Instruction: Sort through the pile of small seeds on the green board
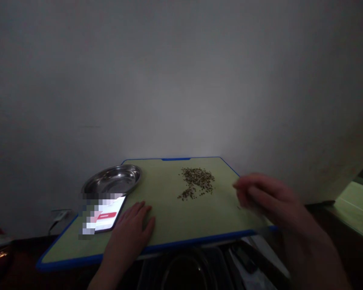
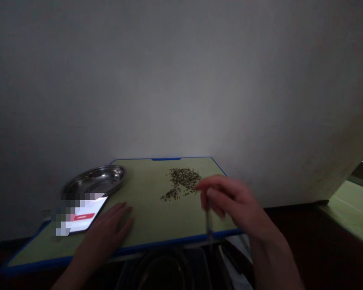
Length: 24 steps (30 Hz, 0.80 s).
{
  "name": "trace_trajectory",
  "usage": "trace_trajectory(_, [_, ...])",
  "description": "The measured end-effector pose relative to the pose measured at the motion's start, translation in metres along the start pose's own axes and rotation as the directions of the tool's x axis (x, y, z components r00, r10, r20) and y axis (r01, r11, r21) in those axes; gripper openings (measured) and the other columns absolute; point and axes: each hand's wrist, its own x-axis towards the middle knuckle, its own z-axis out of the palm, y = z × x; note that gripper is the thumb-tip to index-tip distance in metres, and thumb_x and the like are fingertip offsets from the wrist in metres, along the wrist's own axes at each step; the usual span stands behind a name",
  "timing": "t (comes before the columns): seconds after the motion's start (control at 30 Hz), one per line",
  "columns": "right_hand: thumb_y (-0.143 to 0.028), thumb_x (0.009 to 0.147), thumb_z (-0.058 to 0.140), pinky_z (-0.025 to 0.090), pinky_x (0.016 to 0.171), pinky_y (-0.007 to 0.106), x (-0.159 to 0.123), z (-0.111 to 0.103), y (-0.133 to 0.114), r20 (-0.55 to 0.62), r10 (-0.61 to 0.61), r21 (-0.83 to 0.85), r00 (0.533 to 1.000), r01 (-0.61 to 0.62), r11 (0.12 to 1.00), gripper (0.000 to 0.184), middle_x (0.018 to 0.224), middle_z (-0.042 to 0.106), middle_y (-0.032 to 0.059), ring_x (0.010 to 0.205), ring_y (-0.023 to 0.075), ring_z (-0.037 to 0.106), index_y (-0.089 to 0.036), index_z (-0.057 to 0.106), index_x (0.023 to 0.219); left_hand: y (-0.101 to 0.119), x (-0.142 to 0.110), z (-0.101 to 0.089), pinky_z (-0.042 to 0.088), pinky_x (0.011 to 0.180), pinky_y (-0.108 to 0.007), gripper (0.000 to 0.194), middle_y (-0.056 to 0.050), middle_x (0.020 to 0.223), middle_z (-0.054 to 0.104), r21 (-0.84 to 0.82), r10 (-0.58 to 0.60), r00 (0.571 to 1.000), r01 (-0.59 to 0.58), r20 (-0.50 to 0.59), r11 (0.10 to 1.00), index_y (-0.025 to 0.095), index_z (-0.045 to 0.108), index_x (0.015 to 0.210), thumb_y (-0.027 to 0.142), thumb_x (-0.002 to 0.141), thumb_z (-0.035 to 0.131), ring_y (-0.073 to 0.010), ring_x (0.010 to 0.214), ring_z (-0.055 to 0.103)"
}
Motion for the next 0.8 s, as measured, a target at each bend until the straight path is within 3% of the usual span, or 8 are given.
trace_trajectory(0.07, [-0.041, 0.072, 0.066, 0.046, 0.055, 0.029, 0.035, 0.003, 0.003, 0.105, -0.019, -0.152, 0.994, 0.035, 0.988, 0.033, 0.084, 0.07, 0.0068, 0.072, 0.0207, 0.06, -0.023, 0.072, 0.1, 0.001, 0.0, 0.0, 0.04, 0.105, -0.048, 0.043, -0.01, 0.131, 0.06, -0.006, -0.004, 1.0, 0.004, -0.007, 1.0, 0.02, 0.064, 0.115, 0.042, 0.085, 0.041, -0.0284, 0.123, 0.053])
trace_trajectory(0.13, [-0.034, 0.076, 0.059, 0.047, 0.06, 0.029, 0.068, 0.001, 0.019, 0.11, -0.01, -0.334, 0.994, 0.046, 0.942, 0.032, 0.083, 0.069, 0.0067, 0.071, 0.019, 0.059, -0.018, 0.072, 0.101, 0.002, 0.0, -0.001, 0.041, 0.105, -0.048, 0.043, -0.01, 0.13, 0.061, -0.008, -0.015, 1.0, 0.015, -0.003, 1.0, 0.02, 0.064, 0.115, 0.041, 0.083, 0.043, -0.0287, 0.123, 0.053])
trace_trajectory(0.27, [-0.021, 0.078, 0.055, 0.047, 0.064, 0.028, 0.105, -0.009, 0.067, 0.08, 0.144, -0.691, 0.986, -0.049, 0.721, 0.035, 0.078, 0.07, 0.0088, 0.065, 0.0175, 0.06, -0.009, 0.069, 0.107, 0.002, 0.0, 0.0, 0.041, 0.104, -0.047, 0.044, -0.01, 0.129, 0.062, -0.009, -0.029, 0.999, 0.029, -0.017, 1.0, 0.02, 0.064, 0.114, 0.042, 0.082, 0.045, -0.0286, 0.122, 0.054])
trace_trajectory(0.33, [-0.019, 0.08, 0.053, 0.047, 0.068, 0.028, 0.112, -0.009, 0.083, 0.1, 0.148, -0.773, 0.984, -0.017, 0.634, 0.033, 0.085, 0.071, 0.0107, 0.071, 0.0181, 0.063, -0.01, 0.069, 0.108, 0.001, 0.0, 0.001, 0.042, 0.104, -0.047, 0.043, -0.01, 0.129, 0.062, -0.015, -0.025, 0.999, 0.024, -0.033, 1.0, 0.021, 0.065, 0.113, 0.042, 0.081, 0.045, -0.0282, 0.121, 0.055])
trace_trajectory(0.57, [-0.022, 0.078, 0.06, 0.046, 0.08, 0.028, 0.117, 0.012, 0.088, 0.187, 0.123, -0.78, 0.975, 0.071, 0.622, 0.025, 0.096, 0.074, 0.0092, 0.087, 0.0208, 0.066, -0.018, 0.075, 0.097, -0.002, 0.001, 0.002, 0.042, 0.105, -0.047, 0.044, -0.009, 0.13, 0.061, -0.005, -0.034, 0.999, 0.034, -0.013, 0.999, 0.021, 0.064, 0.115, 0.043, 0.082, 0.044, -0.0283, 0.122, 0.055])
trace_trajectory(0.8, [-0.024, 0.078, 0.06, 0.047, 0.067, 0.026, 0.102, 0.025, 0.08, 0.29, 0.118, -0.736, 0.95, 0.143, 0.662, 0.024, 0.083, 0.074, 0.0066, 0.072, 0.0186, 0.066, -0.018, 0.076, 0.095, 0.001, 0.001, -0.002, 0.043, 0.103, -0.048, 0.045, -0.01, 0.13, 0.061, -0.022, -0.041, 0.999, 0.041, 0.006, 0.999, 0.02, 0.065, 0.115, 0.042, 0.081, 0.044, -0.0286, 0.121, 0.055])
